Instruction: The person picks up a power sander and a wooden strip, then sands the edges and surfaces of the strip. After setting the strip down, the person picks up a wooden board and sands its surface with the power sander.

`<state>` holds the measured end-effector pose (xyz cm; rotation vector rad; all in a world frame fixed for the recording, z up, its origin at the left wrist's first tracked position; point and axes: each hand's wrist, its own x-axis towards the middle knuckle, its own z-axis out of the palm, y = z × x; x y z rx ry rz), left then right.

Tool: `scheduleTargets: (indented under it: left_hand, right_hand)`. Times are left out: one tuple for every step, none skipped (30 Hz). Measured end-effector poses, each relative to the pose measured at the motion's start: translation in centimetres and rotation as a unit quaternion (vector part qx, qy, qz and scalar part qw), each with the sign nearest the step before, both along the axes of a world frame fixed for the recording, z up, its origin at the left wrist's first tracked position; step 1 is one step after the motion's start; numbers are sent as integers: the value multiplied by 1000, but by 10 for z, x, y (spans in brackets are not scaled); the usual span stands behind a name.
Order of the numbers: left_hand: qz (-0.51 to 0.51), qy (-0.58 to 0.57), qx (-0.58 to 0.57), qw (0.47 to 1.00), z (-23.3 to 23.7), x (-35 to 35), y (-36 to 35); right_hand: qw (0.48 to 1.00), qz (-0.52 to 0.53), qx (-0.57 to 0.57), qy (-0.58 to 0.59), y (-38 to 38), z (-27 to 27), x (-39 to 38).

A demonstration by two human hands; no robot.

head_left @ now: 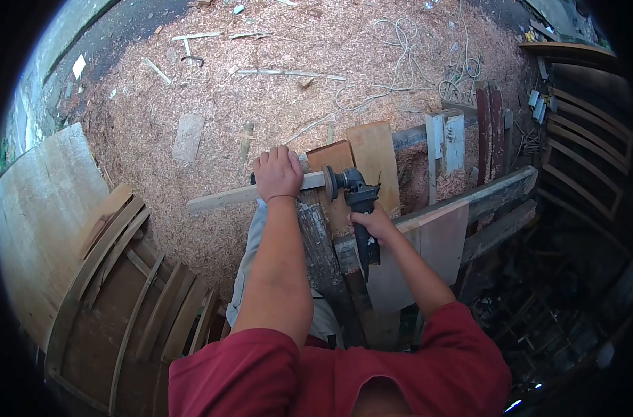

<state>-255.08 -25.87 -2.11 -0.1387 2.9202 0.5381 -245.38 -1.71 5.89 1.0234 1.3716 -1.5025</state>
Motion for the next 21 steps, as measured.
scheduleTargets:
  left_hand:
    - [-1,3,-2,1000,0,0,0]
    - [-2,6,-4,1000,1,0,0]
    - [-3,9,-6,1000,2,0,0]
    - [-3,8,-8,1000,2,0,0]
    - [-4,8,-9,1000,2,-1,0]
    - [-4,7,-10,1000,3,-1,0]
    - [-5,9,-8,1000,3,-1,1]
    - [-5,11,-6,1000,2,-1,1]
    - [-4,13,-4,1000,2,-1,0]
    - [-5,14,-5,1000,2,0,0]
    - [-5,15,-5,1000,1,0,0]
    - [-5,16,-6,1000,1,0,0]
    - [-5,16,-7,1000,1,0,0]
    - [-5,16,-9,1000,1,0,0]
    - [-5,15,-10,1000,1,0,0]
    - [-4,15,-10,1000,2,0,0]
    - [-5,16,-11,1000,2,0,0]
    - [-5,16,-11,1000,2,0,0]
    - [-5,18,-11,1000,2,0,1]
    - [-4,21,-12,1000,2,1,1]
    - [-4,24,-13,1000,2,0,0]
  right_hand:
    - [1000,0,-2,4,0,-2,1]
    - [1000,1,-4,8,0,-3,1]
    - [1000,-1,-1,4,0,-4,2]
    - [1000,-2,1,0,0,-2,2]
    - [1000,-4,4,-4,-1,-2,2]
    - [1000,-2,0,-4,0,-4,3]
    - [1000,0,-4,-5,2,-6,5]
    - [1000,2,-8,-6,3,-8,7]
    - [1000,4,-6,-6,3,-9,8]
    - [1000,6,-4,-7,3,-9,9]
    - [1000,8,-2,-7,4,-9,8]
    - [1000,6,-1,-8,4,-9,8]
    - [1000,4,-1,-10,4,-9,9]
    - [1000,2,0,-11,3,-8,9]
    - [1000,6,1,-12,3,-8,9]
    - [1000,9,3,-12,2,-5,7]
    - [1000,11,5,-12,2,-3,6]
    - [1000,12,8,-12,2,-4,6]
    - [1000,14,11,-12,2,-5,7]
    - [1000,16,13,-11,2,-5,7]
    - [1000,12,12,-10,1,-6,6]
